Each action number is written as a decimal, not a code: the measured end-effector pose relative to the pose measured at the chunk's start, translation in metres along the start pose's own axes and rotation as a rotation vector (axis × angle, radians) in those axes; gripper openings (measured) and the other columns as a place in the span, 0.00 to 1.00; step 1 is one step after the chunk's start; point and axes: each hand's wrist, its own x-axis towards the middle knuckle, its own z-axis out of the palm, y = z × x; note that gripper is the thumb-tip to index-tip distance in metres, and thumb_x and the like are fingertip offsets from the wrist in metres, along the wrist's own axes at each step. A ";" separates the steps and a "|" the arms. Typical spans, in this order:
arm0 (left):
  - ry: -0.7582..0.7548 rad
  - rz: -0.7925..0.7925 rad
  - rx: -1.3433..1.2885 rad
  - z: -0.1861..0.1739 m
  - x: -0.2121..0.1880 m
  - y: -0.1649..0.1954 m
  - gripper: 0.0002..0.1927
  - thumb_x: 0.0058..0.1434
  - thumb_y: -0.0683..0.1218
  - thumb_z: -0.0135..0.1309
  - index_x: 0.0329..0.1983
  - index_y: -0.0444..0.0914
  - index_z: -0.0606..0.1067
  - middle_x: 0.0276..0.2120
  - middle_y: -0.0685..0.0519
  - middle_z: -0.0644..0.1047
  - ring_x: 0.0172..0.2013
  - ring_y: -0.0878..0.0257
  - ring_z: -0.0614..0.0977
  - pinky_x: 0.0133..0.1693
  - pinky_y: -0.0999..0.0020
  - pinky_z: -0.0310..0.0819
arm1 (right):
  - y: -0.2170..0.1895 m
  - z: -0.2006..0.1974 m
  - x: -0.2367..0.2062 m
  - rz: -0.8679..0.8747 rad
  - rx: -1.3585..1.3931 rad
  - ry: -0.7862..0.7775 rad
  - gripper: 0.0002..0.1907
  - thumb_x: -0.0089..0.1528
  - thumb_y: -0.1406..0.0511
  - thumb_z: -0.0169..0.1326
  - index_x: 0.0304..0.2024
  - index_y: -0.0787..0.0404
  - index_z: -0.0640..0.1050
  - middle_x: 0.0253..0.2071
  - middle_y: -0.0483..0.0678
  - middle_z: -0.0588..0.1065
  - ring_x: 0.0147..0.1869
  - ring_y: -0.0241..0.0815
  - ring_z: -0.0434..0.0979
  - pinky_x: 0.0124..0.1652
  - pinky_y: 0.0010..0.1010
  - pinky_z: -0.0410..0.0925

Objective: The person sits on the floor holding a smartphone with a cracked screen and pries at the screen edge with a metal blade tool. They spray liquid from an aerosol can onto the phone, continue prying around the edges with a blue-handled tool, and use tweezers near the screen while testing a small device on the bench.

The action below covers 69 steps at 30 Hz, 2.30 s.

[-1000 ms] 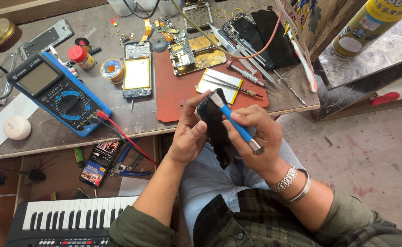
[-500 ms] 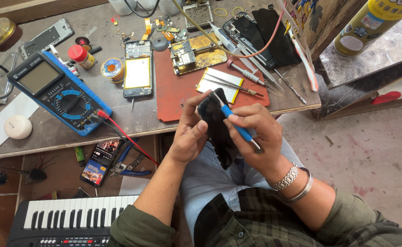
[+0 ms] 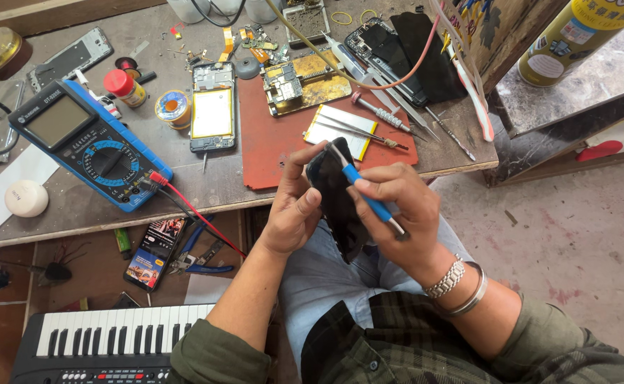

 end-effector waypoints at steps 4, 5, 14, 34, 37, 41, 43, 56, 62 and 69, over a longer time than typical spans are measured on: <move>0.002 -0.010 -0.018 0.000 0.001 0.000 0.36 0.71 0.52 0.60 0.76 0.40 0.58 0.65 0.41 0.72 0.67 0.52 0.73 0.69 0.57 0.68 | 0.001 0.000 -0.001 0.002 0.015 -0.016 0.13 0.61 0.77 0.63 0.45 0.61 0.76 0.45 0.51 0.79 0.47 0.44 0.80 0.47 0.31 0.72; -0.001 -0.010 -0.015 -0.001 0.001 0.000 0.36 0.71 0.52 0.60 0.76 0.40 0.58 0.65 0.41 0.72 0.67 0.52 0.73 0.69 0.57 0.67 | 0.002 0.001 -0.001 0.022 0.048 -0.009 0.13 0.61 0.77 0.62 0.45 0.61 0.76 0.46 0.51 0.79 0.48 0.44 0.81 0.48 0.31 0.73; 0.019 -0.010 0.007 -0.002 0.000 -0.003 0.36 0.70 0.50 0.61 0.75 0.40 0.58 0.67 0.45 0.70 0.68 0.55 0.71 0.70 0.57 0.65 | 0.002 0.002 -0.005 0.080 0.100 0.004 0.12 0.62 0.77 0.62 0.46 0.63 0.76 0.46 0.52 0.79 0.48 0.41 0.82 0.47 0.27 0.73; 0.007 -0.013 -0.035 0.004 0.002 0.003 0.37 0.70 0.53 0.61 0.75 0.39 0.57 0.67 0.45 0.69 0.68 0.53 0.72 0.71 0.55 0.66 | 0.022 0.007 -0.028 0.315 0.475 0.198 0.12 0.69 0.75 0.57 0.51 0.63 0.70 0.47 0.55 0.78 0.48 0.39 0.83 0.47 0.24 0.75; 0.011 0.008 0.029 0.005 0.002 0.004 0.37 0.70 0.53 0.61 0.76 0.39 0.58 0.67 0.45 0.70 0.69 0.55 0.71 0.71 0.58 0.64 | 0.019 0.008 -0.025 0.242 0.367 0.143 0.12 0.68 0.76 0.57 0.51 0.64 0.70 0.48 0.55 0.77 0.52 0.41 0.83 0.52 0.28 0.76; 0.025 0.018 0.038 0.004 0.002 0.002 0.37 0.70 0.53 0.61 0.76 0.39 0.59 0.68 0.48 0.68 0.68 0.57 0.70 0.71 0.58 0.63 | 0.011 0.009 -0.019 0.211 0.350 0.052 0.12 0.67 0.77 0.59 0.49 0.65 0.71 0.47 0.54 0.79 0.51 0.41 0.83 0.51 0.27 0.75; 0.014 -0.003 0.005 0.003 0.001 0.002 0.36 0.70 0.53 0.61 0.75 0.41 0.59 0.66 0.45 0.70 0.69 0.54 0.71 0.71 0.57 0.64 | 0.009 0.009 -0.015 0.194 0.292 0.033 0.12 0.65 0.77 0.60 0.48 0.65 0.72 0.46 0.54 0.80 0.51 0.41 0.83 0.50 0.28 0.75; 0.010 0.023 0.054 -0.002 0.000 -0.002 0.34 0.71 0.51 0.61 0.75 0.41 0.61 0.67 0.45 0.69 0.69 0.54 0.70 0.72 0.55 0.63 | 0.006 0.002 -0.011 0.128 0.137 0.005 0.11 0.64 0.75 0.61 0.45 0.62 0.74 0.43 0.51 0.81 0.46 0.41 0.82 0.46 0.28 0.73; -0.018 0.006 0.009 0.002 0.001 0.000 0.36 0.71 0.53 0.60 0.76 0.41 0.59 0.66 0.41 0.71 0.66 0.53 0.73 0.72 0.55 0.63 | 0.031 -0.003 -0.009 0.728 1.464 0.166 0.05 0.69 0.72 0.58 0.44 0.65 0.73 0.40 0.53 0.79 0.41 0.41 0.81 0.41 0.29 0.70; 0.035 0.010 -0.034 0.007 0.003 0.002 0.40 0.69 0.52 0.61 0.78 0.42 0.55 0.70 0.46 0.65 0.70 0.54 0.69 0.72 0.56 0.62 | 0.023 0.000 -0.021 0.400 0.566 0.089 0.10 0.69 0.73 0.55 0.51 0.65 0.70 0.50 0.54 0.78 0.55 0.40 0.81 0.56 0.30 0.75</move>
